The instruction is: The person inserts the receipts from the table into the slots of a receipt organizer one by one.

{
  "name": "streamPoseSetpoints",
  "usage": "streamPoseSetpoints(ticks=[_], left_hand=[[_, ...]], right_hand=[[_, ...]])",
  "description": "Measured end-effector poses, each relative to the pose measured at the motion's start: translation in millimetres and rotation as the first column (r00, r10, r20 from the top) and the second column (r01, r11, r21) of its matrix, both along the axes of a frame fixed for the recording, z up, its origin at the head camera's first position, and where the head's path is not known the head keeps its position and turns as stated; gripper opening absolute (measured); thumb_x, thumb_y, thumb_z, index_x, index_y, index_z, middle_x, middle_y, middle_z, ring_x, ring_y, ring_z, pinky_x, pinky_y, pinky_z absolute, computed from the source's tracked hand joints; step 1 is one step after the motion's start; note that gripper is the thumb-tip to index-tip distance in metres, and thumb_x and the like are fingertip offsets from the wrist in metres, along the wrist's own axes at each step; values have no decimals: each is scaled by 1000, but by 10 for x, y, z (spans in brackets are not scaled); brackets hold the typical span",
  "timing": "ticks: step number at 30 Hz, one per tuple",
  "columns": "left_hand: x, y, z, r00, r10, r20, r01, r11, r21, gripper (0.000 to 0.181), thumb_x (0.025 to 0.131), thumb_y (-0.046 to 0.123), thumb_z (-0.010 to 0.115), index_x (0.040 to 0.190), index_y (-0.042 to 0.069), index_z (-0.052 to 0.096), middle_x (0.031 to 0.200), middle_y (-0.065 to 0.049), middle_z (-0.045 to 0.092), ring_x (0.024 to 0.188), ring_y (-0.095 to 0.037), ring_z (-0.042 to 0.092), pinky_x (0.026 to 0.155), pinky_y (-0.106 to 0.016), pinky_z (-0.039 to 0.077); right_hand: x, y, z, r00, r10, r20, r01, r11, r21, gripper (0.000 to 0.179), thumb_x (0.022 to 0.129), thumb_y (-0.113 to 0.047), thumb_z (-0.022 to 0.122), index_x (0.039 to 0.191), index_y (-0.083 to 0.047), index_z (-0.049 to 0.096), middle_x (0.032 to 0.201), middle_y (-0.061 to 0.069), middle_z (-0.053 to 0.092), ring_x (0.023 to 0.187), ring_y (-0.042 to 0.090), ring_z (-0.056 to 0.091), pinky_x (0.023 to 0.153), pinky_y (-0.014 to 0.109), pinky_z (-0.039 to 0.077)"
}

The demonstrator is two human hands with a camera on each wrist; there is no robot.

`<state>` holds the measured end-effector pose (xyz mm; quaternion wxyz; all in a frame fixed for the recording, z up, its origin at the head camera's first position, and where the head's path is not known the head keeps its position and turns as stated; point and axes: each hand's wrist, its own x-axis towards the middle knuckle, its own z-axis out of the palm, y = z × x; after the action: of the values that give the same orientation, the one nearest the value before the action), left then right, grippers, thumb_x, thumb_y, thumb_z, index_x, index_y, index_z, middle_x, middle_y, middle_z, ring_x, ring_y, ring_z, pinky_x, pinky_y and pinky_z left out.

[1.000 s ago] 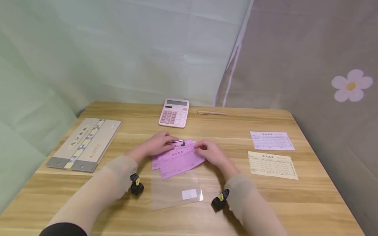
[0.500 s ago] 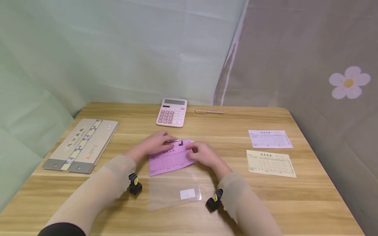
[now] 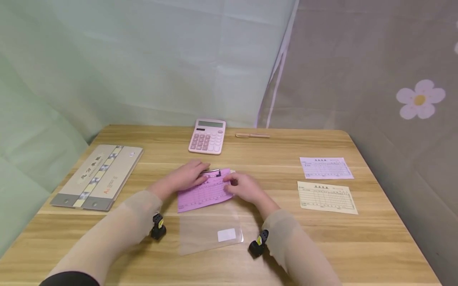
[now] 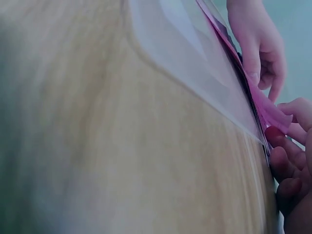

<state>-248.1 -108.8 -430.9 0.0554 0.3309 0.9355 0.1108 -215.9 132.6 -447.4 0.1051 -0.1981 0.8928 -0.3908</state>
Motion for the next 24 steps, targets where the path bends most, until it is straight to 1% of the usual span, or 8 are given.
streamPoseSetpoints(ticks=[6,10,11,15,18,22,24], left_hand=[[-5,-14,-34,999,-5,-33,5,1000,-3,57,94,31,54,138,-2,40,128,-18,50,121,-30,45,105,-42,33],[-20,-25,-54,998,9,-61,-10,1000,-10,59,94,36,54,138,-1,40,131,-18,49,124,-31,43,107,-42,29],[-23,-26,-56,997,11,-72,-12,1000,-13,59,93,37,54,137,0,41,131,-18,49,124,-31,43,107,-43,29],[-28,-18,-55,993,8,-115,-9,1000,-12,54,92,37,55,131,1,47,124,-16,53,118,-30,47,104,-42,34],[-23,-9,-53,993,9,-118,-11,1000,-22,54,92,37,55,131,1,48,123,-16,53,117,-29,48,103,-42,35],[-22,-4,-62,995,24,-96,-28,999,-44,59,92,38,55,137,1,42,129,-18,50,122,-31,45,105,-43,33],[-28,-3,-71,996,27,-84,-32,998,-58,62,93,38,54,140,1,38,129,-18,50,122,-31,45,104,-43,33]], right_hand=[[13,-19,12,1000,-15,4,15,1000,-8,29,85,-24,65,113,-16,66,112,2,63,105,21,56,95,42,41],[19,-25,4,1000,-26,9,26,1000,-14,28,85,-23,65,112,-15,66,111,2,63,103,20,56,94,41,42],[18,-25,1,1000,-29,9,29,999,-13,28,85,-24,65,112,-16,66,111,1,63,103,20,56,94,41,42],[15,-24,-13,999,-46,8,46,999,-11,29,86,-24,65,113,-16,66,113,3,63,107,22,56,96,42,41],[12,-25,-18,999,-50,5,50,999,-8,29,86,-25,64,114,-16,66,115,4,63,109,23,55,97,43,40],[14,-23,-10,999,-48,9,48,999,0,30,86,-27,64,114,-18,66,117,4,62,112,25,54,99,44,38],[15,-21,-9,999,-49,12,49,999,6,30,86,-29,64,114,-19,66,118,5,62,112,25,54,99,45,38]])
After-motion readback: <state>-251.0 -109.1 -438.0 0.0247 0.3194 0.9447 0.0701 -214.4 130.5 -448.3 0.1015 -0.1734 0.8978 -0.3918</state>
